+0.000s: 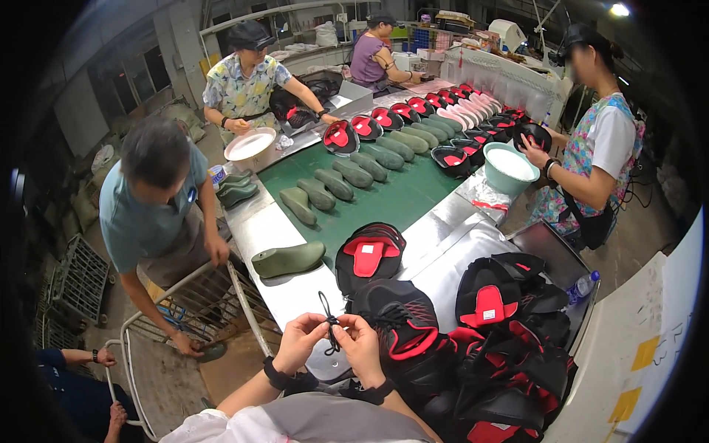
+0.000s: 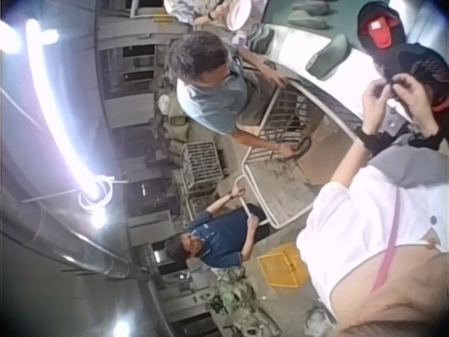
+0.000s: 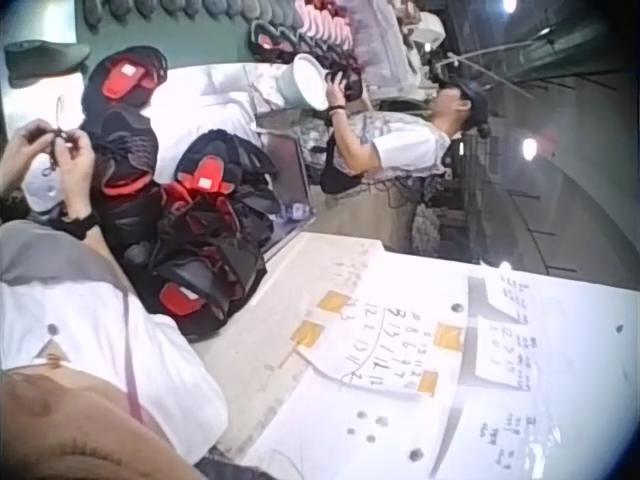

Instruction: Manually organizing, processing, and handling shoe upper liners and components on an assembly station.

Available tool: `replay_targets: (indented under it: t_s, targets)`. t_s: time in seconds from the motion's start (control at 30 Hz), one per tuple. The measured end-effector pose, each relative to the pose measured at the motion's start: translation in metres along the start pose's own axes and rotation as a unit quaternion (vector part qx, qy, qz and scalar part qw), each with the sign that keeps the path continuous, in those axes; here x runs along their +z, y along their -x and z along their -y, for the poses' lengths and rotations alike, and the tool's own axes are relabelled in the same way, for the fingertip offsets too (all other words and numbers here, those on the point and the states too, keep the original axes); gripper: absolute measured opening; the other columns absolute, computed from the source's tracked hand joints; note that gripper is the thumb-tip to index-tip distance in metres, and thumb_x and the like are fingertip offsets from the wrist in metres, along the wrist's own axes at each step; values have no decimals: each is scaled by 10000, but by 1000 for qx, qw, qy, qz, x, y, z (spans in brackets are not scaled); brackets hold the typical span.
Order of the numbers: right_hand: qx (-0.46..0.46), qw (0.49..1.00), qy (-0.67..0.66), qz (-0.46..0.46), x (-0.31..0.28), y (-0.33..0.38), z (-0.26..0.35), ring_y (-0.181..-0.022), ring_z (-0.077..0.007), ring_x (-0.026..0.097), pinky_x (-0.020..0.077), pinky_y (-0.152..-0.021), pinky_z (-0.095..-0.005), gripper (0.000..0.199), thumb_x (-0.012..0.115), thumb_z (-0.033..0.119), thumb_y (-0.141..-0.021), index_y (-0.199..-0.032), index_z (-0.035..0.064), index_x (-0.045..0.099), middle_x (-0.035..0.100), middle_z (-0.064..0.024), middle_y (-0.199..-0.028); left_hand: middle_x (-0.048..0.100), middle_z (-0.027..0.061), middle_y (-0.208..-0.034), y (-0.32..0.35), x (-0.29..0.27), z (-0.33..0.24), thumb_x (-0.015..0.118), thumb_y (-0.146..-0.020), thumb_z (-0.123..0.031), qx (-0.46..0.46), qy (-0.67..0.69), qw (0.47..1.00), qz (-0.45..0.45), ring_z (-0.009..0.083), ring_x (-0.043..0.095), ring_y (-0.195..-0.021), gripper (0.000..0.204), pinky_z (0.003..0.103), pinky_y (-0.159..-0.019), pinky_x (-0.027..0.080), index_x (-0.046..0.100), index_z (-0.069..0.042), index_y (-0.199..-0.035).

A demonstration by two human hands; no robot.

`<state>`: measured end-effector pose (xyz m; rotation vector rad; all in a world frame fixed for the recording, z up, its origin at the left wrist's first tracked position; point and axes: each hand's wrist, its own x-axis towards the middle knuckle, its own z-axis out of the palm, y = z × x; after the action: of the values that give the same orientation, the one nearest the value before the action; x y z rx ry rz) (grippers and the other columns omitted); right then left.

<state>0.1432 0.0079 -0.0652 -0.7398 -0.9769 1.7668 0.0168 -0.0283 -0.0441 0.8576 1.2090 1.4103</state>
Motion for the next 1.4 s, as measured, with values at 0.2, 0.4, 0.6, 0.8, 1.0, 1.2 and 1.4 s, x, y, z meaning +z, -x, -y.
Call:
replay_targets:
  t_s: [0.2, 0.4, 0.6, 0.8, 1.0, 1.2, 1.4]
  targets:
    - [1, 1000, 5, 0, 0, 2, 10, -725, -56, 523, 417, -621, -173, 189, 547, 102, -845, -991, -17, 558, 555, -24, -862, 593, 37, -804, -1, -1, 8, 569, -822, -46, 18, -10, 1000, -23, 91, 562, -726, 118, 223, -670, 463, 549, 21, -917]
    - [-36, 995, 95, -13, -2, 3, 2, -734, -54, 496, 396, -643, -174, 175, 553, 44, -815, -972, -21, 595, 523, -7, -881, 589, 32, -789, -4, -3, 13, 589, -765, -10, 143, -207, 967, -43, 92, 562, -712, 96, 225, -659, 466, 548, 7, -850]
    - [-71, 995, 74, -2, 0, 1, -2, -753, -55, 514, 416, -671, -180, 219, 552, -36, -777, -994, -17, 535, 537, -24, -872, 539, -5, -730, -4, 4, 13, 584, -754, -18, 43, -24, 998, -39, 58, 512, -660, 111, 204, -578, 420, 504, -6, -830]
    - [-52, 998, 21, -34, 3, -4, -1, -718, -37, 516, 418, -630, -171, 119, 547, -28, -796, -912, -5, 530, 549, -9, -799, 571, 16, -772, -8, 2, 13, 580, -789, -38, 60, -80, 994, -42, 62, 534, -711, 94, 202, -597, 431, 532, -5, -863]
    - [-101, 983, 135, -76, -1, -5, 0, -683, -80, 549, 434, -621, -204, 197, 631, 0, -716, -892, 10, 544, 572, -26, -785, 614, 54, -865, -11, -7, 8, 552, -826, -76, 3, -78, 997, 27, 94, 555, -796, 196, 231, -724, 445, 571, 27, -992]
    - [-154, 961, 204, -101, -2, -5, 2, -632, -76, 537, 424, -584, -212, 189, 635, -9, -678, -847, 20, 557, 570, -17, -780, 569, 28, -776, -4, 2, -17, 631, -726, -5, 162, -288, 943, -41, 98, 543, -683, 156, 225, -647, 452, 600, -7, -879]
    - [-162, 964, 197, -74, 0, 1, 6, -627, -70, 511, 414, -580, -203, 161, 606, -41, -690, -829, 11, 542, 546, -14, -783, 603, 75, -775, -6, 11, -21, 662, -691, -25, 198, -358, 912, 13, 155, 596, -680, 214, 240, -633, 466, 626, -3, -901]
